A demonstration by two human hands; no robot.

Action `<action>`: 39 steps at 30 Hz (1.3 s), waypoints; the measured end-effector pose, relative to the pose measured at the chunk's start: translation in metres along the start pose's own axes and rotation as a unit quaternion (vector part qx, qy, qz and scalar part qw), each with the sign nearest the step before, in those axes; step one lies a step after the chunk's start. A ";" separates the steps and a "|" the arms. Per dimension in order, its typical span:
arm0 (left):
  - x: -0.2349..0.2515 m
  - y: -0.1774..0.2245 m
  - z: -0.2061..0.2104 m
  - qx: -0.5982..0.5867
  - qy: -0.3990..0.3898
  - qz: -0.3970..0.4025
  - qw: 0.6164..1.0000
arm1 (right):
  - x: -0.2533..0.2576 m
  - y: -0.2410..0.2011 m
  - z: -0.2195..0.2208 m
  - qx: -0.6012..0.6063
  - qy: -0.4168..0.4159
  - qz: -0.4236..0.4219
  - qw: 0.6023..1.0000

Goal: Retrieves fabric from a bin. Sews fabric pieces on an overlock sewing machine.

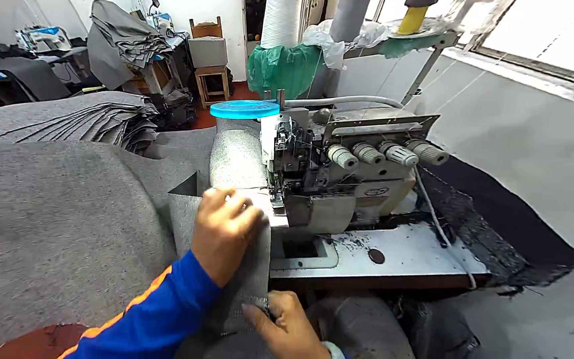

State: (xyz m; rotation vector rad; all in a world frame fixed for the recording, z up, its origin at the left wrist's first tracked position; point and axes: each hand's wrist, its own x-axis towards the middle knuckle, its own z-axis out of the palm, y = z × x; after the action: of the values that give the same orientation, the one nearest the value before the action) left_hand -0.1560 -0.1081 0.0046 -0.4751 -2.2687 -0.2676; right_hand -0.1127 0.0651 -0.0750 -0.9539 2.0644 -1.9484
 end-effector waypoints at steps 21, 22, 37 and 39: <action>-0.050 0.061 -0.039 0.059 -0.153 0.074 0.984 | 0.033 -0.012 -0.040 -0.051 0.043 -0.066 0.996; -0.049 0.054 -0.036 0.070 -0.133 0.089 0.985 | 0.034 -0.012 -0.037 -0.081 0.066 -0.075 0.992; 0.003 -0.005 -0.017 -0.066 -0.118 0.137 0.981 | 0.038 -0.005 -0.015 -0.066 0.052 -0.123 0.989; -0.014 -0.009 -0.016 -0.080 -0.104 0.101 0.986 | 0.025 0.001 -0.018 -0.086 0.065 -0.119 0.987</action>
State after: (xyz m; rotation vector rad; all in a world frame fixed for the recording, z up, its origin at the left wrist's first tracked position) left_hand -0.1401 -0.1254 0.0042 -0.8460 -2.3876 -0.3091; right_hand -0.1421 0.0663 -0.0656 -1.1861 2.3181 -2.0192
